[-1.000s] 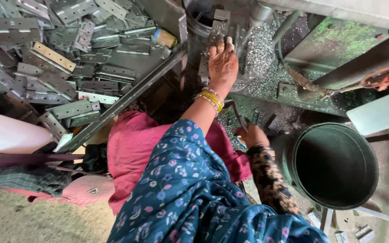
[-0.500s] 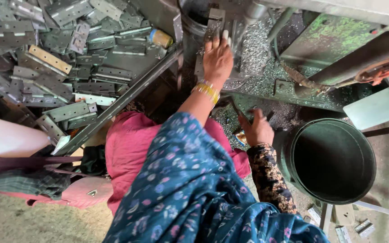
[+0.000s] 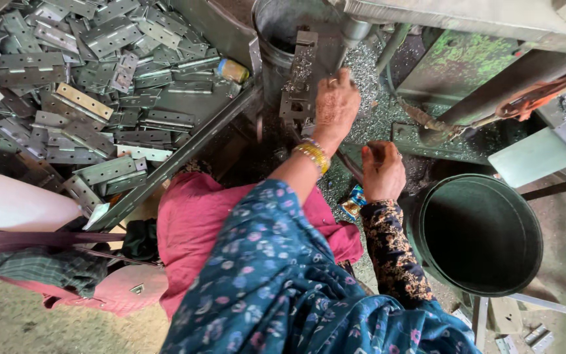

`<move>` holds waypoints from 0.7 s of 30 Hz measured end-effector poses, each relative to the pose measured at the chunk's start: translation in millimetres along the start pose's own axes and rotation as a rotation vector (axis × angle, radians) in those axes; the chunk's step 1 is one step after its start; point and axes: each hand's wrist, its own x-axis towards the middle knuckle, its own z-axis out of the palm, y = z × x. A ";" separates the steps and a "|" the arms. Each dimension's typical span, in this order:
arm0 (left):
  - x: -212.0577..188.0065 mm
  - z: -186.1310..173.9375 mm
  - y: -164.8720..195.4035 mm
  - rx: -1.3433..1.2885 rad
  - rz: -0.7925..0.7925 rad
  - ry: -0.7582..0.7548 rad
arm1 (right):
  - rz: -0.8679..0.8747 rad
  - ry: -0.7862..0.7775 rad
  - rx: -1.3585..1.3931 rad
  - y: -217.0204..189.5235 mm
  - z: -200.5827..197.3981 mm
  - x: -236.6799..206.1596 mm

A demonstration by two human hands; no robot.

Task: The person sits on the floor at a bench machine and works through a pile of metal hinge plates. They place a hinge plate into the machine fixture, operate the machine lever with the other hand, and move finished pieces aside, repeating the cycle.

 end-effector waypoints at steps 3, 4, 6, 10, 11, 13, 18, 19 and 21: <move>-6.7 -1.7 -3.2 -0.166 -0.252 -0.144 | 0.041 -0.048 -0.083 -1.6 -0.6 -1.8; -14.4 -4.4 -10.9 -0.255 -0.334 -0.166 | 0.056 -0.066 -0.112 -3.0 -0.1 -3.2; -43.2 -10.9 -28.8 -0.192 -0.197 -0.161 | 0.074 -0.089 -0.148 -3.7 1.5 -4.5; -59.0 -12.0 -42.0 -0.177 -0.121 -0.174 | 0.133 -0.125 -0.136 12.8 8.7 0.4; -54.2 -9.3 -39.9 -0.121 -0.131 -0.172 | 0.123 -0.169 -0.149 21.2 12.6 0.5; -32.7 -1.6 -35.4 -0.019 -0.145 -0.160 | 0.100 -0.247 -0.182 42.6 23.0 -0.5; -20.9 9.2 -29.8 -0.049 -0.173 -0.021 | 0.353 -0.632 -0.476 91.3 68.1 -39.1; -25.4 9.2 -30.4 -0.057 -0.174 0.081 | 0.342 -0.624 -0.439 98.9 73.6 -45.1; -33.6 7.8 -34.2 -0.081 -0.136 0.057 | 0.297 -0.606 -0.351 109.6 80.9 -47.4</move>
